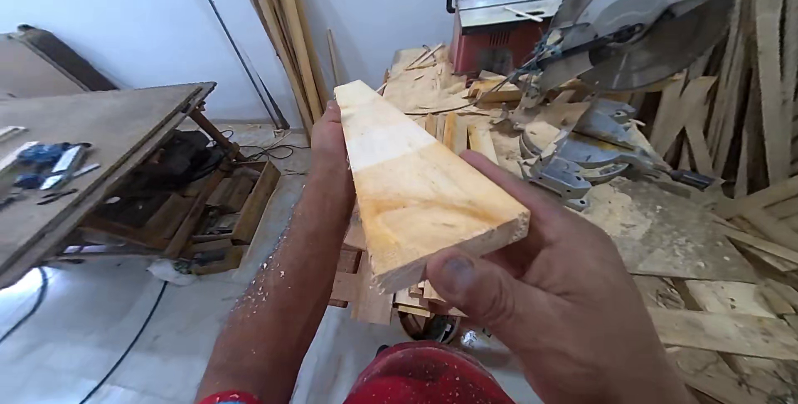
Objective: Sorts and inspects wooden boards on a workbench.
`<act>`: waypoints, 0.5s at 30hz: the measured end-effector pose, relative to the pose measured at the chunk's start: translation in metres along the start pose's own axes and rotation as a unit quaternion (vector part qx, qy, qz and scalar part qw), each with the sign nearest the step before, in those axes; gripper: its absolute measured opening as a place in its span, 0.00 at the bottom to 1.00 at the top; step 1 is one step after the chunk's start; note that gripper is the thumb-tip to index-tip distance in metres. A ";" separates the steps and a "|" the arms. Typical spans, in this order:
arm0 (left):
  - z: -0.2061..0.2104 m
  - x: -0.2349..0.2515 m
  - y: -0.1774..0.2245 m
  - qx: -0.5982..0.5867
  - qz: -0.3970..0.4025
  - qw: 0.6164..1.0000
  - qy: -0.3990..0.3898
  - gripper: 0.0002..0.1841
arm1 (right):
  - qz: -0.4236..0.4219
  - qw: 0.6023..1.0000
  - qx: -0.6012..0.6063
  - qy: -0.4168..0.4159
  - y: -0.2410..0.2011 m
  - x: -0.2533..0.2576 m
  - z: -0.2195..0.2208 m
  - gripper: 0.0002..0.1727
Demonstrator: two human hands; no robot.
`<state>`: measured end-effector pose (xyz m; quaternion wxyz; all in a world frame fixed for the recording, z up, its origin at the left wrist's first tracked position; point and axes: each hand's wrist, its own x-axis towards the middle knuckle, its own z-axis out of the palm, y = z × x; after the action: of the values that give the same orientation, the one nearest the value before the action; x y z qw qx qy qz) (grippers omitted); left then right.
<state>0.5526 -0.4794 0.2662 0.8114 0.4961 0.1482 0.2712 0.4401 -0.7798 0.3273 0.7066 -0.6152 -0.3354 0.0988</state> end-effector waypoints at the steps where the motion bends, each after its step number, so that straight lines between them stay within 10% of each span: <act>1: 0.002 -0.002 0.003 0.014 -0.006 1.000 0.011 0.34 | 0.001 1.000 0.007 0.001 -0.001 0.000 -0.001 0.46; 10: 0.045 -0.046 0.021 -0.042 -0.013 0.990 0.137 0.31 | -0.013 1.000 0.012 0.010 0.003 -0.005 -0.005 0.45; 15: -0.002 -0.015 0.000 -0.112 -0.044 0.973 -0.195 0.31 | 0.006 1.000 -0.014 -0.025 0.028 -0.023 -0.002 0.46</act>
<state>0.5391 -0.4871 0.2650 0.8862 0.4386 -0.0226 0.1478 0.4314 -0.7879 0.2932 0.6887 -0.6243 -0.3506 0.1143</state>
